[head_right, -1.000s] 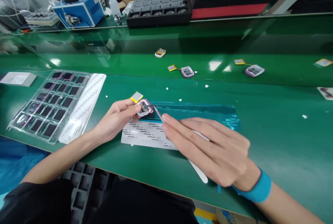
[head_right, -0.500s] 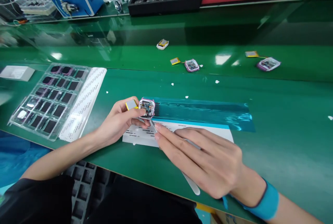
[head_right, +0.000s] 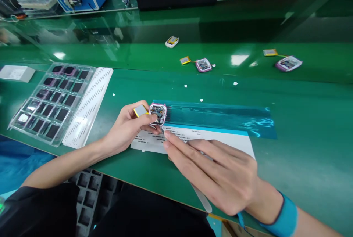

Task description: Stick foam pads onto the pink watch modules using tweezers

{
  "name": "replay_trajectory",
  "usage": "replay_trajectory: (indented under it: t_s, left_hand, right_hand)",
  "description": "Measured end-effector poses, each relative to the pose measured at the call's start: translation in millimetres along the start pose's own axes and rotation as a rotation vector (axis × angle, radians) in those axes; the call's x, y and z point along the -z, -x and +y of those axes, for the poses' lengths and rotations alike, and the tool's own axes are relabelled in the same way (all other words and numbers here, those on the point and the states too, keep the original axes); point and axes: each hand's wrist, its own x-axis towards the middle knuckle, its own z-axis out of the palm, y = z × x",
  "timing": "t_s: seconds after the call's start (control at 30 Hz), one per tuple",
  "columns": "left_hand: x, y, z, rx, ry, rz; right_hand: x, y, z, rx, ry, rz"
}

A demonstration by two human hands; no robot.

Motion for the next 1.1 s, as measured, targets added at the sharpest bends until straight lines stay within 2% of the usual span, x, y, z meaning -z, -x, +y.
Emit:
replay_trajectory:
  t_s: [0.2, 0.3, 0.43, 0.53, 0.83, 1.1]
  left_hand:
    - [-0.3, 1.4, 2.0, -0.019, -0.009, -0.014]
    - [-1.0, 1.7, 2.2, -0.002, -0.004, -0.008]
    - [-2.7, 1.3, 2.0, 0.022, 0.032, -0.012]
    - [-4.2, 1.2, 3.0, 0.033, 0.066, -0.007]
    - [-6.6, 2.2, 7.7, 0.085, 0.117, 0.020]
    - [-7.9, 1.3, 5.8, 0.083, 0.144, 0.048]
  right_hand:
    - [0.6, 1.4, -3.0, 0.048, 0.121, -0.024]
    - [4.4, 1.1, 5.5, 0.098, 0.161, -0.048]
    - [12.6, -2.3, 27.5, 0.347, 0.227, -0.094]
    - [16.8, -4.6, 34.3, 0.442, 0.258, -0.112]
    - [21.3, -7.8, 9.9, 0.279, 0.242, -0.178]
    - [17.5, -9.7, 12.9, 0.319, 0.207, -0.163]
